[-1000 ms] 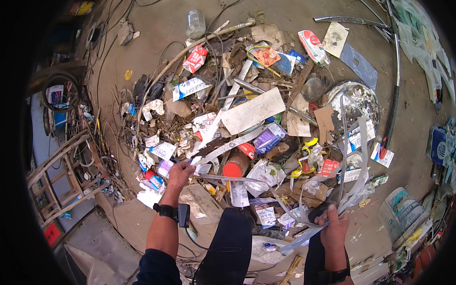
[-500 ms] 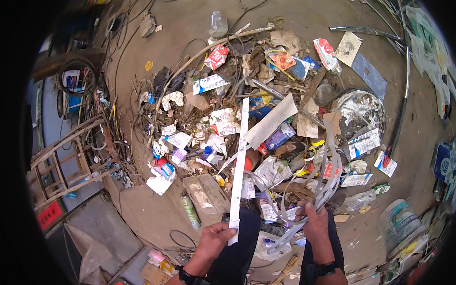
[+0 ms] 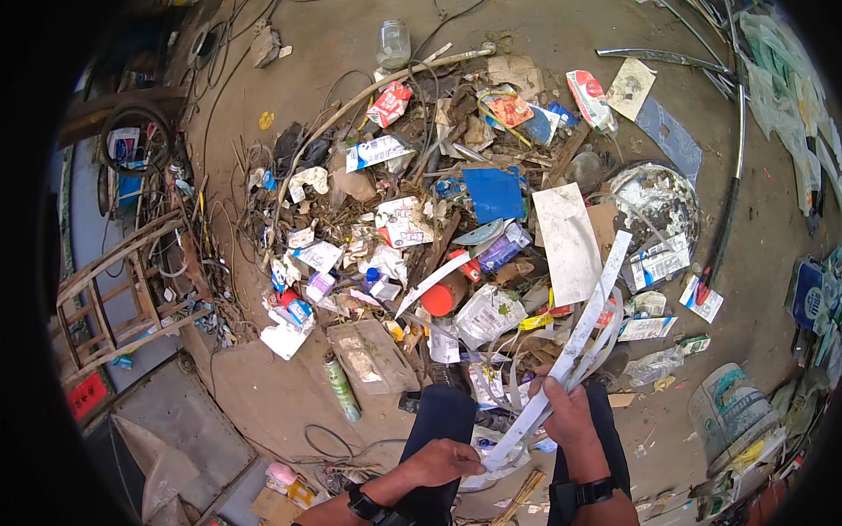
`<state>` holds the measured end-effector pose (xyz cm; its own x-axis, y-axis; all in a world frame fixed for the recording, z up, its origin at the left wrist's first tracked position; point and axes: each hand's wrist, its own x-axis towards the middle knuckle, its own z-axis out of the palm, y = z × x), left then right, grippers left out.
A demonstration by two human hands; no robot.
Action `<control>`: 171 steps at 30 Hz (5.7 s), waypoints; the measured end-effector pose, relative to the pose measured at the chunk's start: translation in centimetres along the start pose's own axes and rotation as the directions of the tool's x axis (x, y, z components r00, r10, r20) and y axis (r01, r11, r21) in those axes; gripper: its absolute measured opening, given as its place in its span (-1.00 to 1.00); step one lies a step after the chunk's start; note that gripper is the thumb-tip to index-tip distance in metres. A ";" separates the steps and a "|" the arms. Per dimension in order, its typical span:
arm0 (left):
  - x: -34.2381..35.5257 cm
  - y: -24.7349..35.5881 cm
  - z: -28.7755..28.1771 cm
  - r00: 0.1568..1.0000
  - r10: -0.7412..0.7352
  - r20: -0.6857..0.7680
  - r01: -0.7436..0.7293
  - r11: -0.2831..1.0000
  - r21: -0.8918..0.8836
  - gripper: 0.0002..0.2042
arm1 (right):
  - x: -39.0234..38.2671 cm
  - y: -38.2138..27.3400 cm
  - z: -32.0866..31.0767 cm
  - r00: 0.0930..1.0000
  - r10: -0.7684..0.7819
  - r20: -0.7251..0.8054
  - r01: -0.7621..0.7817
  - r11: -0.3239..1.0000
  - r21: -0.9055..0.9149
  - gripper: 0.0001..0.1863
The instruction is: The person sorts through a large pile of mixed waste on the floor, picking up plastic bags, paper, and other debris by hand. They place selected items into a white plastic bag and a bucket while moving around the cluttered workshop.
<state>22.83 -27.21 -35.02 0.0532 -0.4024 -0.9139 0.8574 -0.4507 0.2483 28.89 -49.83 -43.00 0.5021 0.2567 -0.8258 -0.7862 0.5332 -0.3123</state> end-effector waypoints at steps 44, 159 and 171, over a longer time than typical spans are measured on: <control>9.4 6.2 -4.6 0.854 0.228 -0.467 -0.371 0.896 -0.242 -0.85 | -0.7 -1.7 -2.6 0.972 0.235 -0.003 -0.233 0.962 0.143 -0.60; 7.0 -7.7 -26.2 0.762 0.287 -0.580 0.077 0.850 0.521 -0.83 | 0.3 -0.6 -2.3 0.884 -0.210 -0.418 -0.004 0.890 -0.455 -0.81; 14.7 -4.9 -31.2 0.589 0.482 -0.649 -0.112 0.843 0.526 -0.73 | 0.3 -0.4 -2.4 0.885 -0.203 -0.419 -0.029 0.874 -0.484 -0.80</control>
<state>35.38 -6.06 -59.73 0.7770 0.0627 -0.6264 0.4482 -0.7539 0.4804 28.46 -51.88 -44.30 0.4525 -0.2189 -0.8645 -0.8767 0.0682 -0.4762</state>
